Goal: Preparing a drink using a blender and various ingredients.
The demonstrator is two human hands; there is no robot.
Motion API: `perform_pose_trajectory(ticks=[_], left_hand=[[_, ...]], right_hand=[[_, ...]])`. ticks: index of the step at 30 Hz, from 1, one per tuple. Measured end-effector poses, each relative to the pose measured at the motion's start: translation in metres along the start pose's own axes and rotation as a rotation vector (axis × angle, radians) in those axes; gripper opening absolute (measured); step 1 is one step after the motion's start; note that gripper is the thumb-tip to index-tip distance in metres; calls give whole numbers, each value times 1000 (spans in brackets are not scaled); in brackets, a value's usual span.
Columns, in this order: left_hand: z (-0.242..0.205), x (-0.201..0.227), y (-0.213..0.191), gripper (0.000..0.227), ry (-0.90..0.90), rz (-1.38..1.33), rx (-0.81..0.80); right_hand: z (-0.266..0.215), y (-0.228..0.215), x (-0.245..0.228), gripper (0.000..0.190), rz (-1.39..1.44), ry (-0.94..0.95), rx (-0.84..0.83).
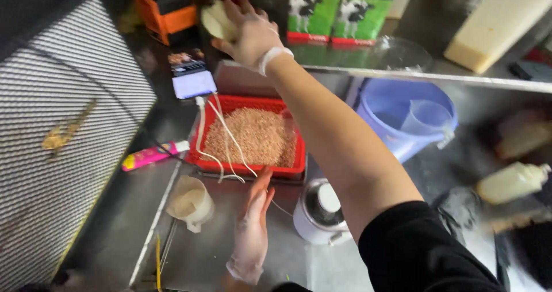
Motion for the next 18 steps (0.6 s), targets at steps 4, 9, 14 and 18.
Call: perform_pose_trajectory(ticks=[4,9,14,18], left_hand=[[14,-17,17,55,-28,-74,-16],[12,-36,41,55,-79,-96,-18],[16,-84,32,52,-165,-74,38],[12,-118,22,50,-261,-42,47]], right_hand=[[1,4,18,74,75,-142,156],[-11,-4,24,39,147,-108,192],[-41,-36,21,23,-43,-179,579],[-183,-81,9,41,180,-190,663]])
Point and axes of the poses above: each hand's wrist, its own z-axis towards the middle knuckle, its own y-axis out of the palm, x = y × z, the point moved 7 cm from there along z, towards the middle knuckle, and after that the axes turned 1 degree about -x, right-handed, at the moved point
